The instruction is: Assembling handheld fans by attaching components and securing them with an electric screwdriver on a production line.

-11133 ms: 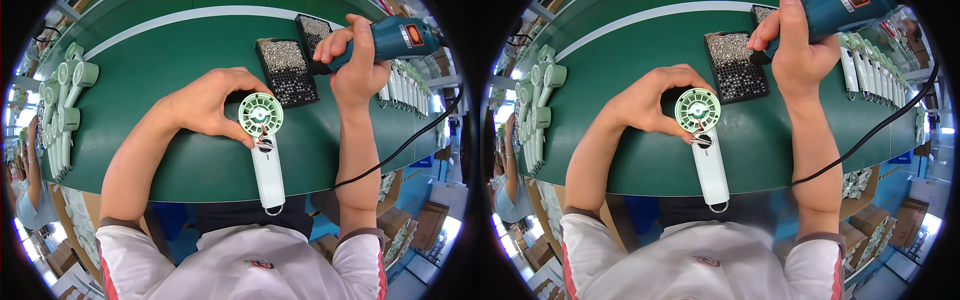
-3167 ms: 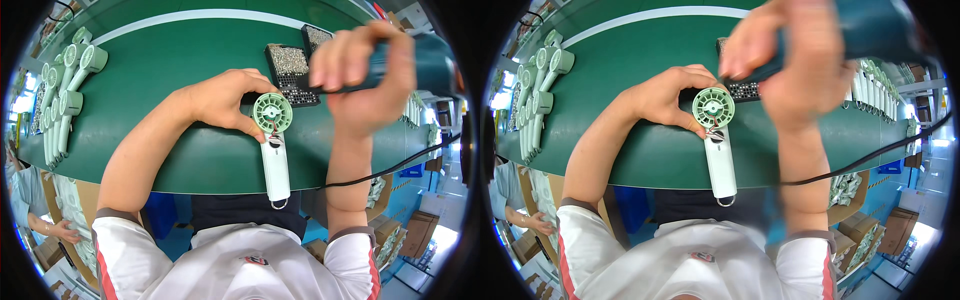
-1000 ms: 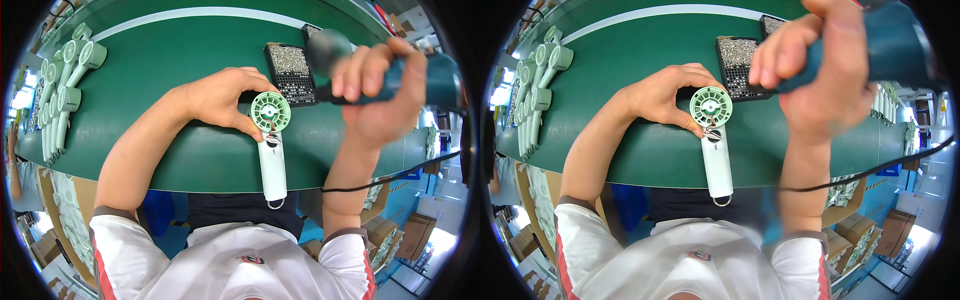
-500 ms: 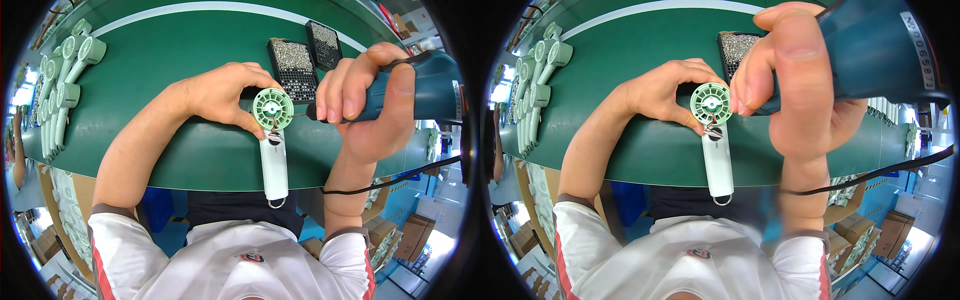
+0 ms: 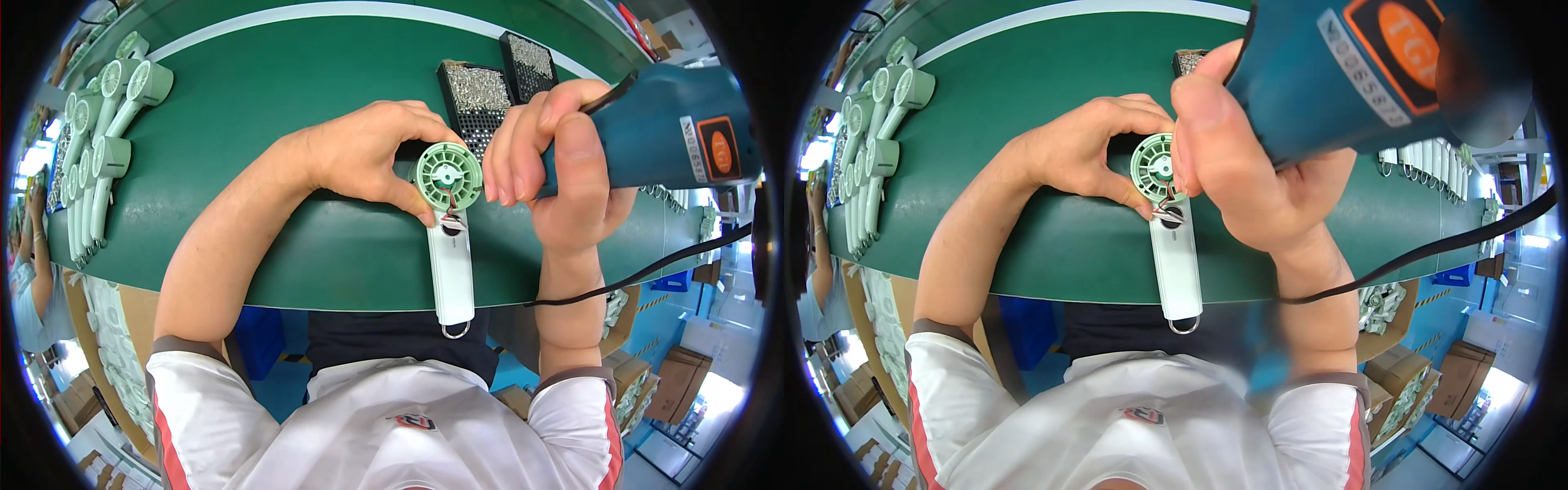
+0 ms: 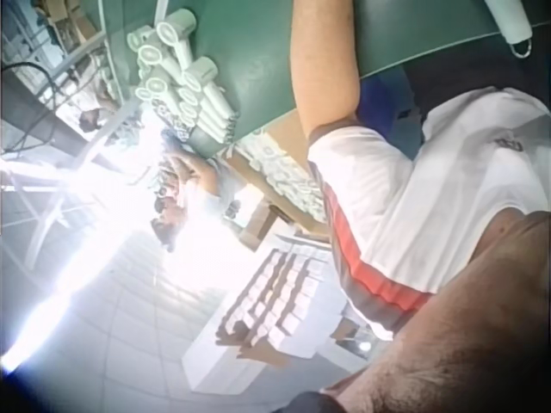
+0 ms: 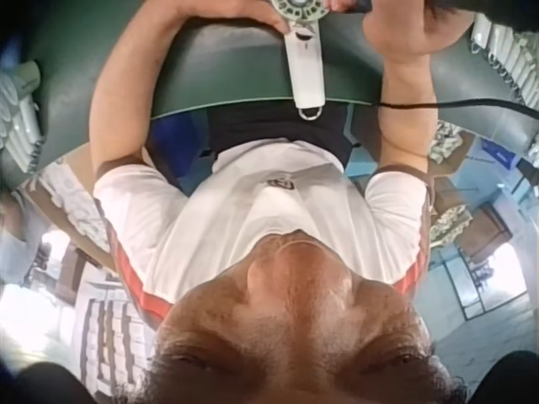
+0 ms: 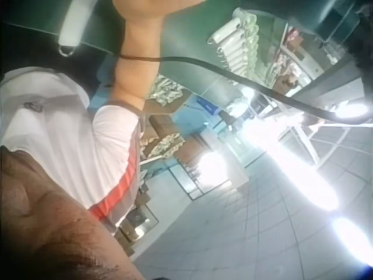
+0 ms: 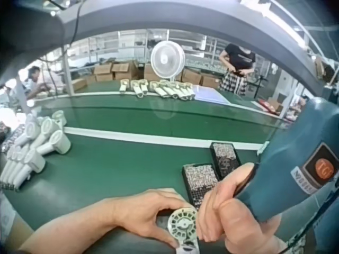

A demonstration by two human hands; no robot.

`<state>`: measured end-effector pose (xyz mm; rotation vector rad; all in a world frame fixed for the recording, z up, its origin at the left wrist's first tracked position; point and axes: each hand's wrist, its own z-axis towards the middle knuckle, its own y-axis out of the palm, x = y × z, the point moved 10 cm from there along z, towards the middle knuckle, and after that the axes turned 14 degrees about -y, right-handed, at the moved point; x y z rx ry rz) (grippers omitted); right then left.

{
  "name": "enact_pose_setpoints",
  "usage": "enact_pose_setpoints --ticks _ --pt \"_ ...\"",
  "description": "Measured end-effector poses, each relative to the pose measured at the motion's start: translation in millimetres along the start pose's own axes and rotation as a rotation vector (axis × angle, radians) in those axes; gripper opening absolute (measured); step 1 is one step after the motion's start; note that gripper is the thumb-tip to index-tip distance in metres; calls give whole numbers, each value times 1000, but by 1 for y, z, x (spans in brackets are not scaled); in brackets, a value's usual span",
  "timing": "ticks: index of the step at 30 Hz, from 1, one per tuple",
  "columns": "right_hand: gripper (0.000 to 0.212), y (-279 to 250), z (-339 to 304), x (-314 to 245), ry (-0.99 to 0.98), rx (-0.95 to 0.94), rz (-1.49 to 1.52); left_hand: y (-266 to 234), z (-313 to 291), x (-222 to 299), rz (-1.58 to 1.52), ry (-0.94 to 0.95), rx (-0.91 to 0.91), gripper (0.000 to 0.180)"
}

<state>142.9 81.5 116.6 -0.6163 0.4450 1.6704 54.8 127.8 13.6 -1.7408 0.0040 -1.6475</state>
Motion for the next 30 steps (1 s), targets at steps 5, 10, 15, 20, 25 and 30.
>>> enact_pose_setpoints --ticks 5,10,15,20,25,30 --pt "12 1 -6 3 51 23 -20 2 5 5 35 46 -8 71" --pt "7 9 -6 6 54 -17 -22 1 -4 -1 -16 -83 -74 72" --pt "10 -1 -8 8 104 -10 -85 2 1 1 -47 -102 -91 72" --pt "8 -1 -1 -12 -138 26 -237 3 1 0 -72 -149 -99 71" --pt "10 0 -3 7 94 86 -93 -2 -1 9 -16 -137 -29 67" --pt "14 -25 18 -75 -251 161 27 2 0 6 109 -85 -24 70"
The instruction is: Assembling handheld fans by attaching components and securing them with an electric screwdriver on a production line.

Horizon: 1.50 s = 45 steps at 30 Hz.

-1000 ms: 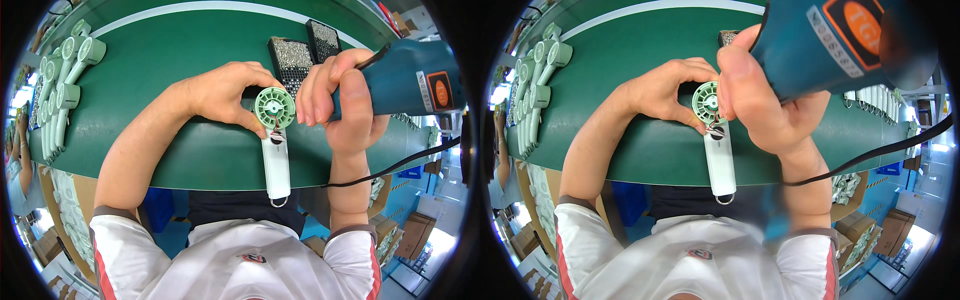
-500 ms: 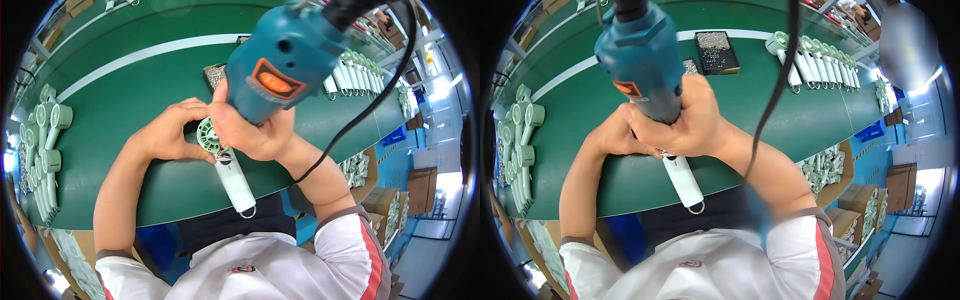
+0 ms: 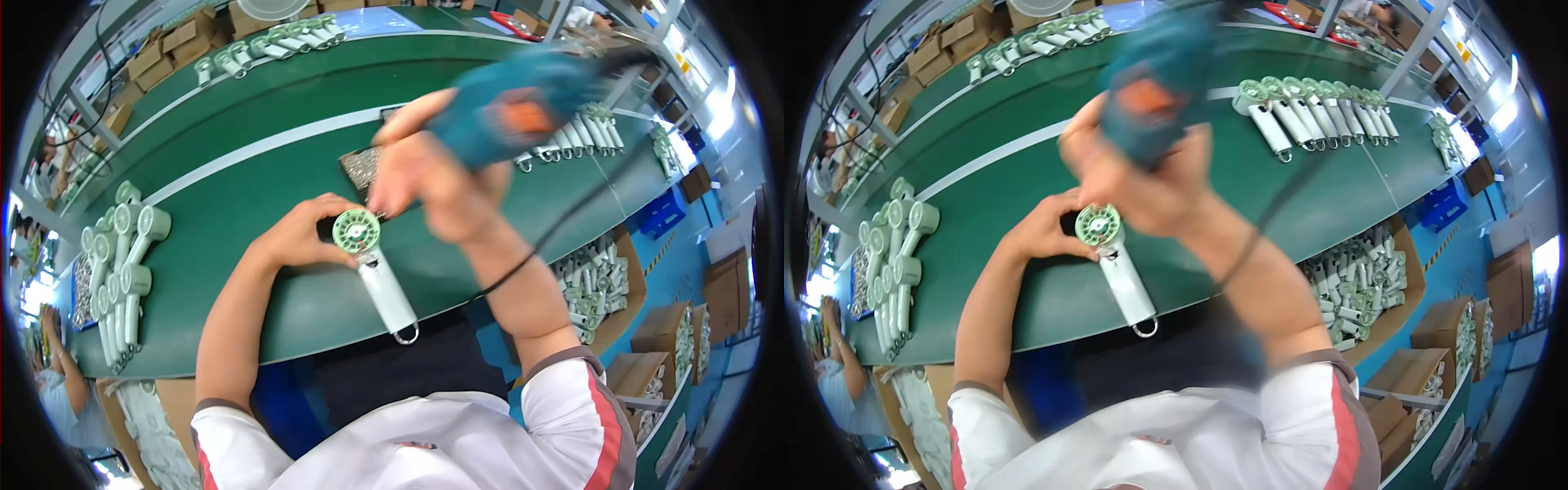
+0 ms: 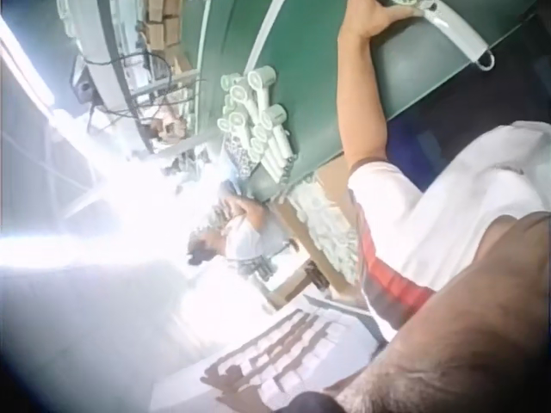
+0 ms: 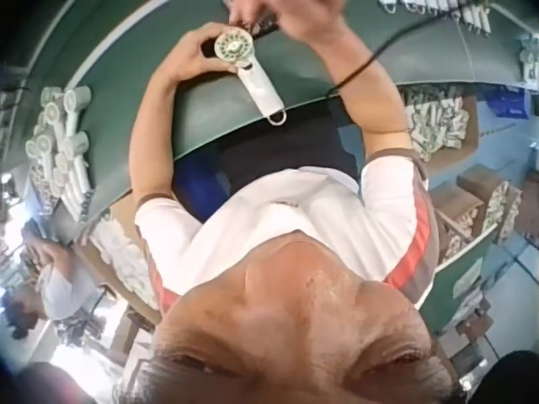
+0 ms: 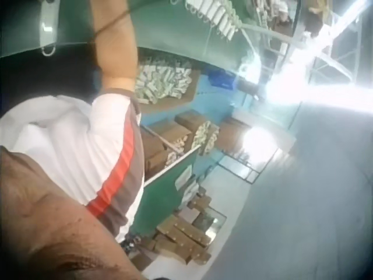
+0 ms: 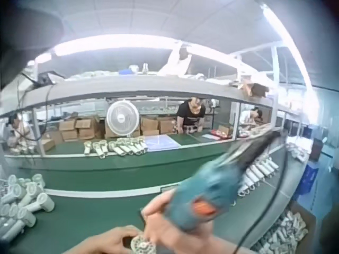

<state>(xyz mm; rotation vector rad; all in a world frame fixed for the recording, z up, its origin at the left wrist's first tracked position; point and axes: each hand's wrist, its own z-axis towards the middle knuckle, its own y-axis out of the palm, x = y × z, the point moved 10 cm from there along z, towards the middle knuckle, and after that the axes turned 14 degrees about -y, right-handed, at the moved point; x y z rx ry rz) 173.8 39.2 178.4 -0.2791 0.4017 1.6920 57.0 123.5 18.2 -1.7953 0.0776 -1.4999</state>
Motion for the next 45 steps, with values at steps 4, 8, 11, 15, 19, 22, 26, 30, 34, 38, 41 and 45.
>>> enact_pose_setpoints --ticks 4,8,11,15,19,22,26,30,34,38,41,45 --pt "21 -63 -3 -30 -4 -73 -310 4 4 -11 -13 -56 -11 70" --pt "43 -55 -33 -44 -124 -779 -1132 2 2 -4 31 -27 -15 73" --pt "52 -82 -98 -11 133 -1023 -1272 2 2 -8 -52 11 -10 72" --pt "52 -103 -142 14 204 -1109 -1354 6 2 -23 -281 -114 -116 74" --pt "47 -99 -142 23 240 -1068 -1379 -8 -1 -26 -671 -87 -148 87" --pt "46 -96 -145 30 259 -1092 -1413 -13 -6 -25 -913 -38 -174 99" --pt "48 -101 -151 31 290 -1102 -1395 -16 -11 -15 -1156 108 -345 103" --pt "59 -103 -152 23 289 -1042 -1401 -20 -16 -12 -1173 164 -340 104" --pt "68 -105 -145 15 316 -917 -1369 -22 -18 -14 -1244 204 -287 101" --pt "71 -105 -141 12 413 -865 -1342 -20 -17 -1 -1140 154 -289 87" --pt "65 -100 -129 3 391 -834 -1459 -22 -12 -16 -1095 79 -149 72" --pt "56 -67 -98 -26 454 -227 -603 -26 -4 -39 -838 -147 171 54"
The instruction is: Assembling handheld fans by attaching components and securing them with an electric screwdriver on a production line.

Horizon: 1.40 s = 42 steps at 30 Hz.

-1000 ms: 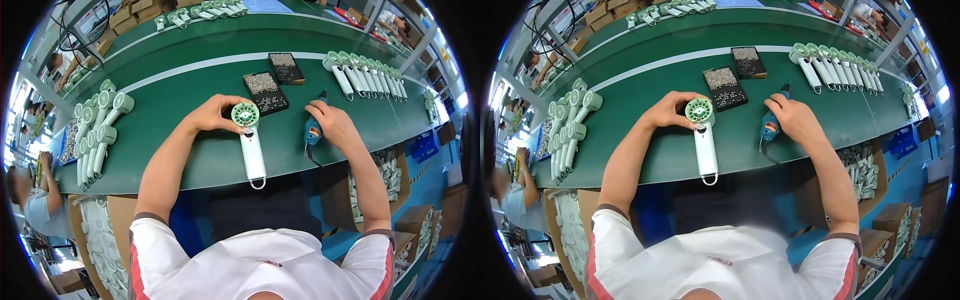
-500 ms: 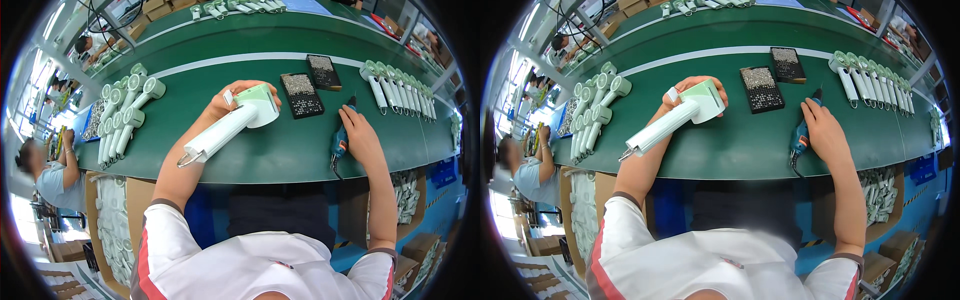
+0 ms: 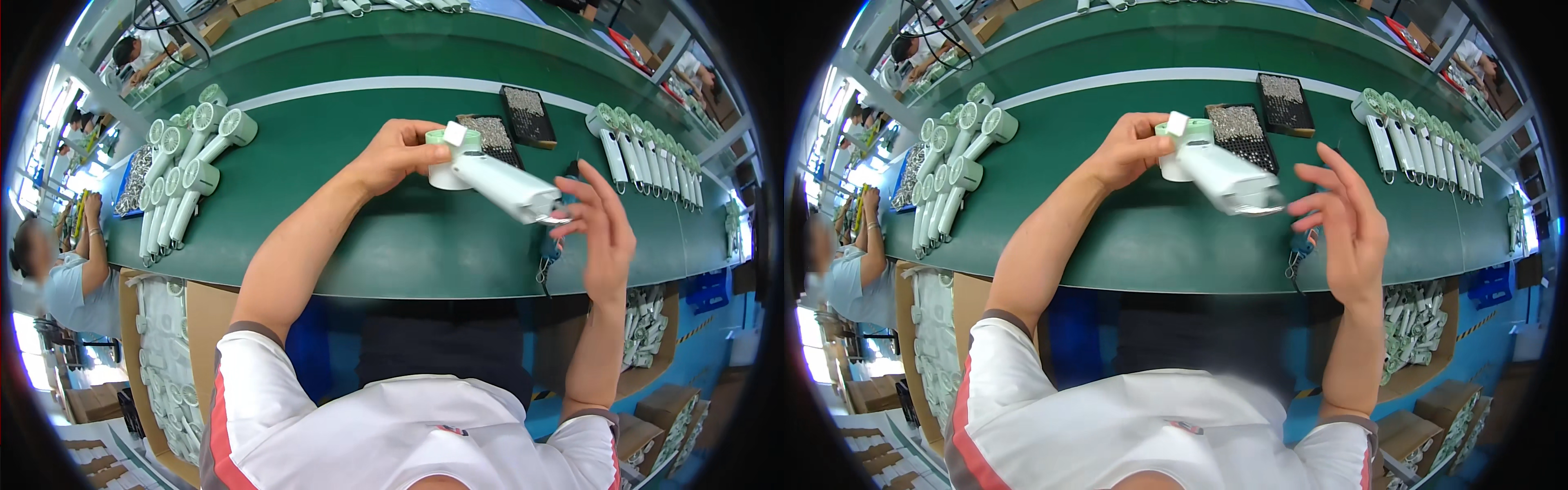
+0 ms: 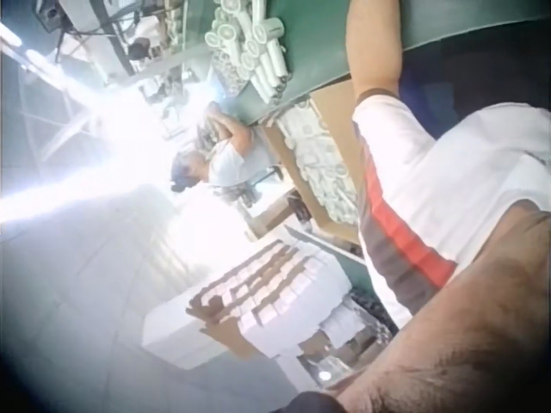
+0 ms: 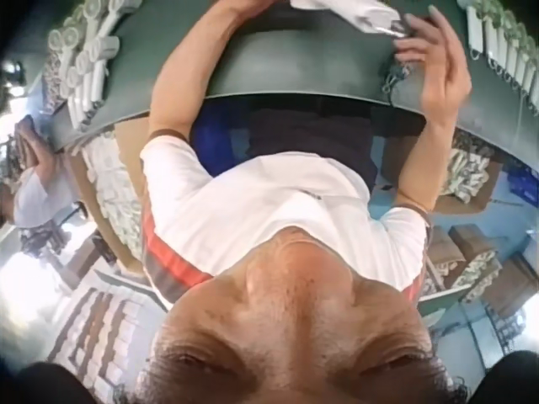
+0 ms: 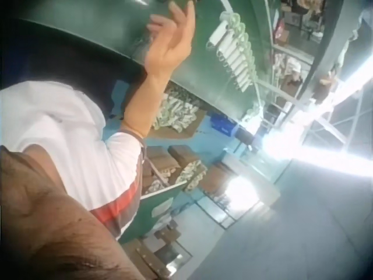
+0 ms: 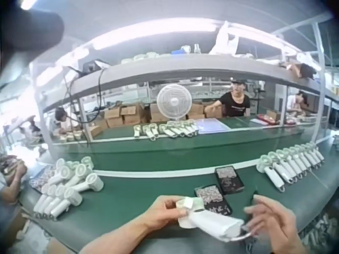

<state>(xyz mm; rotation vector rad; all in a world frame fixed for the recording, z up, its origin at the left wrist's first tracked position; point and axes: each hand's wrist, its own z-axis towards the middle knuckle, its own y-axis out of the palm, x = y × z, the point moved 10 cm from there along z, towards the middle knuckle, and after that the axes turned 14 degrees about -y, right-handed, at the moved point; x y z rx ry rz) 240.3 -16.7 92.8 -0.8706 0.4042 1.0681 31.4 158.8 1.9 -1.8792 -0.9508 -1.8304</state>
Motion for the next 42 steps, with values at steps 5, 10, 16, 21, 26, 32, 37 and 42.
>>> enact_pose_setpoints --ticks 5,10,16,21,26,32,37,42 --pt "51 24 11 -42 24 176 339 10 -9 14 192 -3 154 51" --pt "44 27 4 -16 118 121 85 -9 -7 -5 -12 -149 238 48" --pt "45 4 -5 -11 89 156 -21 27 -3 20 294 106 105 59" --pt "53 25 -2 -20 -104 -117 -373 36 -39 49 549 397 281 74" --pt "49 2 -20 -19 -227 -79 -482 64 -49 47 729 647 330 82" --pt "45 -108 -54 -1 -201 145 -718 93 -52 37 909 735 188 77" --pt "45 -300 -139 67 265 420 -1107 114 -41 11 1043 656 59 63" --pt "37 -473 -227 130 577 447 -1372 130 -36 7 1151 669 38 49"
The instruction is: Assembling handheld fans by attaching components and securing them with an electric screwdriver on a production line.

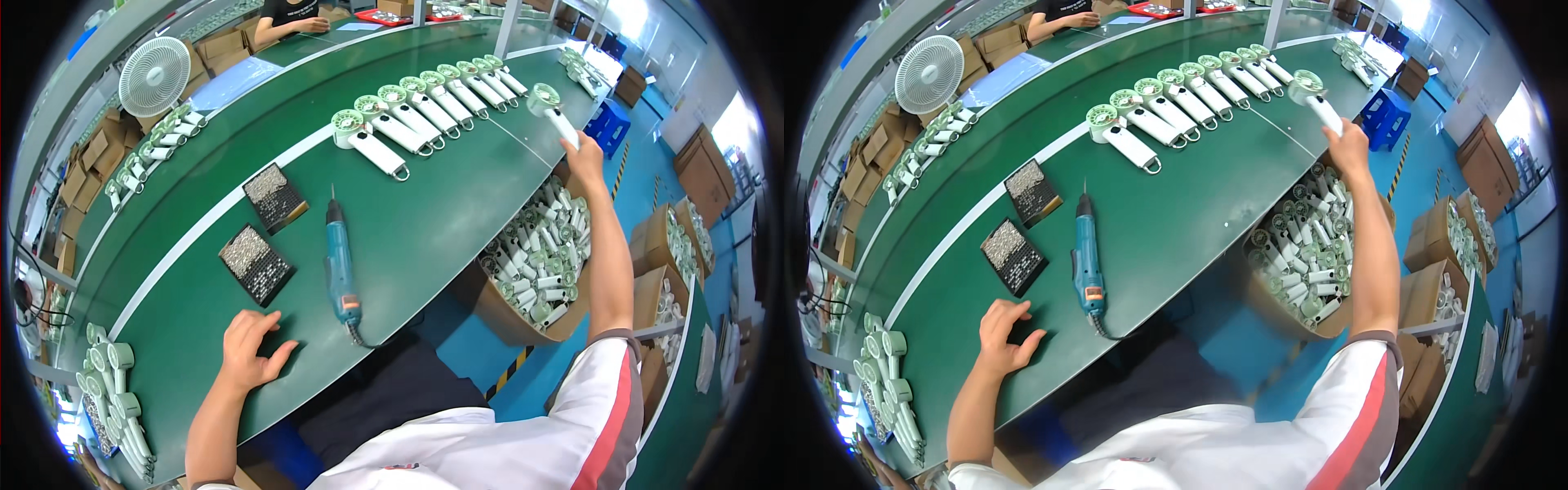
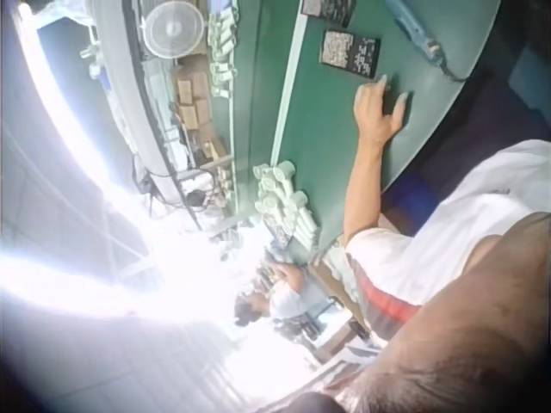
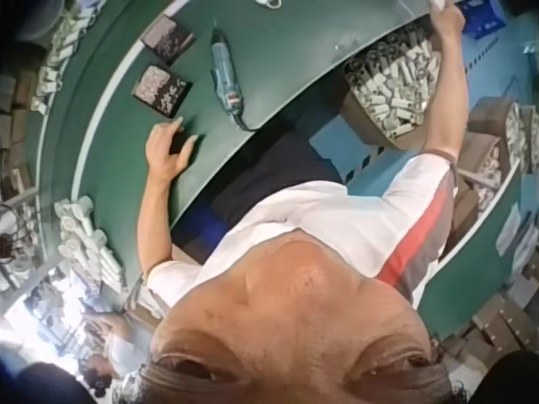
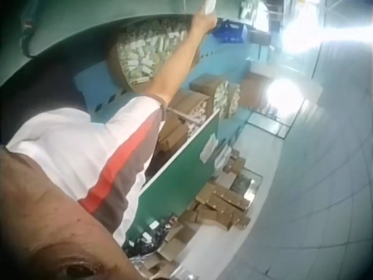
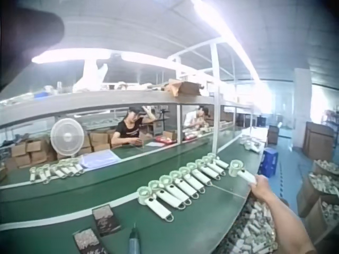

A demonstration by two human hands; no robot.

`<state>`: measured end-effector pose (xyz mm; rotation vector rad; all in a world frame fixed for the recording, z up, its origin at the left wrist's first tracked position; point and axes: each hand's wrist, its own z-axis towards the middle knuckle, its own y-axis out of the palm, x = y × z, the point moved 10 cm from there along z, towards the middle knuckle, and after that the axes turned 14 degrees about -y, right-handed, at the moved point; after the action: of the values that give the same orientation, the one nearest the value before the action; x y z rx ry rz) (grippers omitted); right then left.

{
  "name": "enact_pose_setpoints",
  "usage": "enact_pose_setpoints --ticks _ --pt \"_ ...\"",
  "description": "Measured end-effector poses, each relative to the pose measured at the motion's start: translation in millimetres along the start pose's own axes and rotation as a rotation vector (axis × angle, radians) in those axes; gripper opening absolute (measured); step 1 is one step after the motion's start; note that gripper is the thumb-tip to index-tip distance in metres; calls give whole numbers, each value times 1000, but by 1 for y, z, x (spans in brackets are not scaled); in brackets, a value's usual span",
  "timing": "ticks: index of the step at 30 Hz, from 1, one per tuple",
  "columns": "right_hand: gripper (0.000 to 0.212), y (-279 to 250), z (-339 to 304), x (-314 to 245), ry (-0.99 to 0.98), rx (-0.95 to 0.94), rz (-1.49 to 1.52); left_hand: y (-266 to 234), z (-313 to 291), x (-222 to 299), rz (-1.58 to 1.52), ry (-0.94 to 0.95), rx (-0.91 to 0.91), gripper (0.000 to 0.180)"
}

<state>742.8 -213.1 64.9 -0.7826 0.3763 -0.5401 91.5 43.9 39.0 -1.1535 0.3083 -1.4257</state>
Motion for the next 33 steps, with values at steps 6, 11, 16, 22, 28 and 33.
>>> enact_pose_setpoints --ticks 6,11,16,22,28,33 --pt "43 68 36 125 169 -205 -112 5 5 -3 59 -31 -21 42" --pt "47 111 48 147 171 -275 -183 9 7 -5 78 -42 -33 40" --pt "46 134 59 139 161 -369 -276 10 7 -3 107 -64 -47 38" --pt "49 140 61 148 244 -419 -290 11 10 -2 114 -68 -52 37" --pt "54 134 62 138 213 -394 -258 12 10 -1 117 -61 -53 34" --pt "70 132 67 131 159 -341 -279 9 10 0 106 -73 -47 33"
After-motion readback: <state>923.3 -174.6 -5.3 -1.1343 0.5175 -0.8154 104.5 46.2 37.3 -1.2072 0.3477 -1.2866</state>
